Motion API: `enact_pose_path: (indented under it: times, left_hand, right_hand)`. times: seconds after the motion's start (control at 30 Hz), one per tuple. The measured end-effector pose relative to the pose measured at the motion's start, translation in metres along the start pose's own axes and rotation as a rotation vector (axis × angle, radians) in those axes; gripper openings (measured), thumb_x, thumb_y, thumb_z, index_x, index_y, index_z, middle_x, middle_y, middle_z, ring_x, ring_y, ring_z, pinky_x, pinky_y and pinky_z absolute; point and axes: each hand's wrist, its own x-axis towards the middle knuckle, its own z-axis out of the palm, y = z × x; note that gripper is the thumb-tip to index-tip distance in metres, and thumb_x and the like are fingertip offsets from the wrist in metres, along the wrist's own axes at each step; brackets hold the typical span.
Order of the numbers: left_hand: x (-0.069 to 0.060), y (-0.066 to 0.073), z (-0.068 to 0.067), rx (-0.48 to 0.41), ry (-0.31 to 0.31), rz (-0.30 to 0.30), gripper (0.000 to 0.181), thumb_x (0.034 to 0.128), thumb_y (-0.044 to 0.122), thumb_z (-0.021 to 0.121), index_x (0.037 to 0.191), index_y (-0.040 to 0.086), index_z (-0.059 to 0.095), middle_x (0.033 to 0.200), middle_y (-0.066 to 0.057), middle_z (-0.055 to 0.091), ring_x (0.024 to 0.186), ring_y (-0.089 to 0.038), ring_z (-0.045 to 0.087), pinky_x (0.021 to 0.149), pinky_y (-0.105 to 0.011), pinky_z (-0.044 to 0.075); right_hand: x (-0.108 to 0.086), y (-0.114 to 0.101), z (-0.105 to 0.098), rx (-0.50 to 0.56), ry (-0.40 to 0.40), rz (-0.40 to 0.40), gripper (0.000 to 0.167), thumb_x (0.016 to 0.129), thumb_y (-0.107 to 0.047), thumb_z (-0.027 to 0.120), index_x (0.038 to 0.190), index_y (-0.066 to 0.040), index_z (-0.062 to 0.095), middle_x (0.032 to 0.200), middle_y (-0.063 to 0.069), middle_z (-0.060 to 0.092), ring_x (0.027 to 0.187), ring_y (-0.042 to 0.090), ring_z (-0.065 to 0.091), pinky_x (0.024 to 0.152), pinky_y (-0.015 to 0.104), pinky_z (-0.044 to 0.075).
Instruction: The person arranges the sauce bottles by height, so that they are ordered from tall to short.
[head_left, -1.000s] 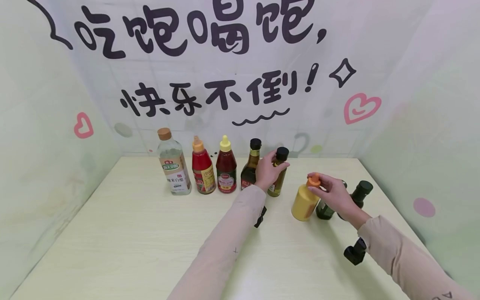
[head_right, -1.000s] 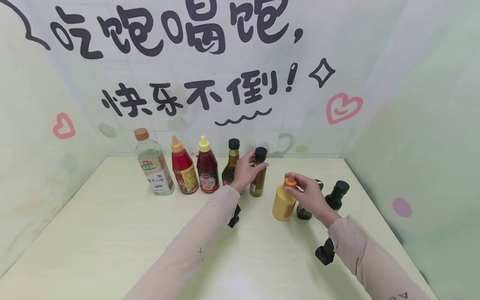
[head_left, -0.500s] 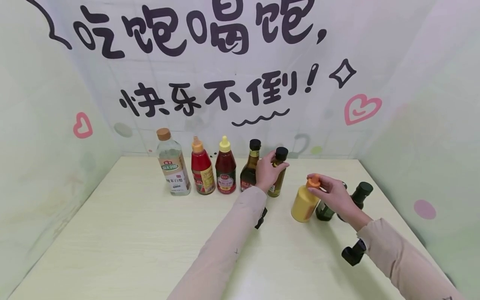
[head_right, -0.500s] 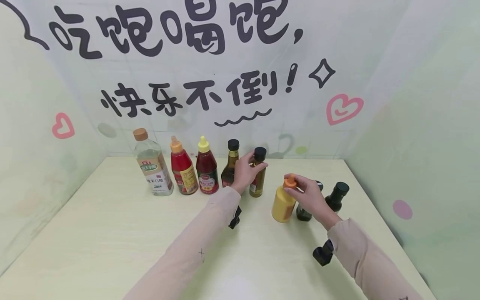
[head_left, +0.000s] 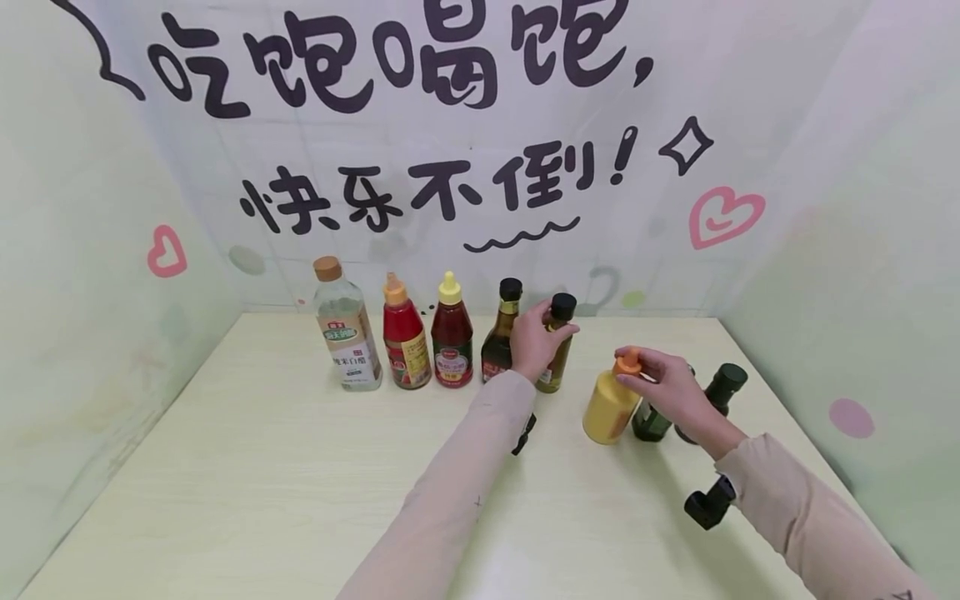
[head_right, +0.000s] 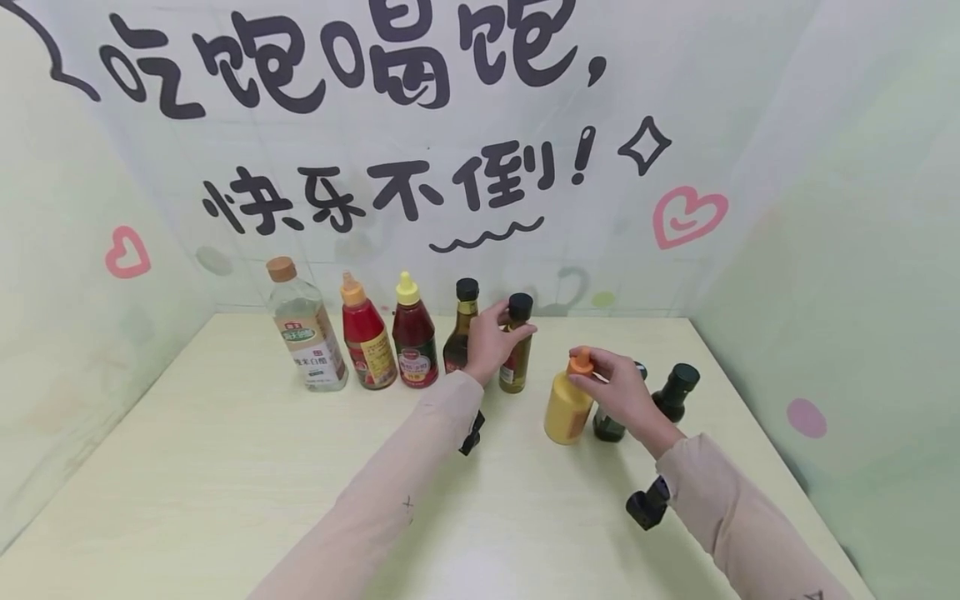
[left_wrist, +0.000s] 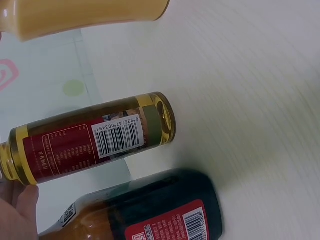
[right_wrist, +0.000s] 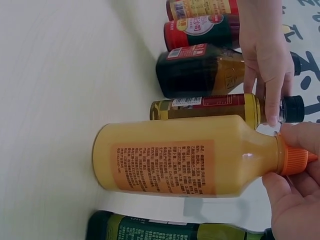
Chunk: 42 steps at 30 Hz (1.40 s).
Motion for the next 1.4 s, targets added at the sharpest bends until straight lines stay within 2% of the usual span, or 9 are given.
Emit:
enact_pose_path:
  times: [0.2, 0.53, 0.93, 1.13, 1.4]
  left_hand:
    - [0.000, 0.000, 0.001, 0.003, 0.005, -0.001, 0.050, 0.0702, 0.030, 0.074, 0.115, 0.011, 0.060, 0.091, -0.003, 0.066, 0.084, -0.013, 0.059, 0.072, -0.025, 0.047]
    - [0.001, 0.000, 0.001, 0.018, 0.009, -0.021, 0.054, 0.0695, 0.030, 0.074, 0.118, 0.011, 0.058, 0.096, -0.003, 0.066, 0.088, -0.012, 0.059, 0.077, -0.026, 0.046]
    - [0.000, 0.002, 0.001, 0.012, 0.010, -0.033, 0.049, 0.0697, 0.029, 0.075, 0.113, 0.012, 0.061, 0.094, -0.002, 0.066, 0.086, -0.012, 0.059, 0.077, -0.027, 0.046]
    - [0.002, 0.002, 0.002, 0.020, 0.012, -0.037, 0.045, 0.0699, 0.029, 0.075, 0.110, 0.013, 0.062, 0.093, -0.001, 0.066, 0.085, -0.012, 0.059, 0.076, -0.027, 0.046]
    - [0.003, 0.002, 0.000, 0.058, -0.012, -0.028, 0.051, 0.0702, 0.031, 0.074, 0.114, 0.010, 0.059, 0.095, -0.003, 0.065, 0.087, -0.014, 0.059, 0.077, -0.029, 0.046]
  right_hand:
    - [-0.001, -0.001, -0.003, -0.017, -0.006, 0.000, 0.044, 0.084, -0.016, 0.060, 0.122, 0.004, 0.048, 0.119, 0.022, 0.051, 0.112, 0.033, 0.047, 0.083, 0.036, 0.043]
    - [0.004, -0.001, -0.002, -0.039, -0.002, -0.020, 0.042, 0.083, -0.011, 0.062, 0.119, 0.007, 0.050, 0.115, 0.023, 0.053, 0.109, 0.034, 0.049, 0.082, 0.035, 0.045]
    - [0.008, -0.014, -0.010, -0.073, 0.001, 0.002, 0.039, 0.083, -0.008, 0.061, 0.119, 0.005, 0.051, 0.117, 0.023, 0.052, 0.109, 0.035, 0.049, 0.082, 0.037, 0.045]
    - [0.014, -0.022, -0.013, -0.098, 0.008, -0.014, 0.038, 0.083, -0.009, 0.061, 0.118, 0.005, 0.051, 0.114, 0.024, 0.054, 0.108, 0.035, 0.050, 0.081, 0.037, 0.045]
    - [0.029, -0.027, -0.015, -0.077, 0.050, 0.018, 0.038, 0.084, -0.007, 0.060, 0.119, 0.006, 0.051, 0.117, 0.024, 0.052, 0.112, 0.034, 0.047, 0.085, 0.039, 0.043]
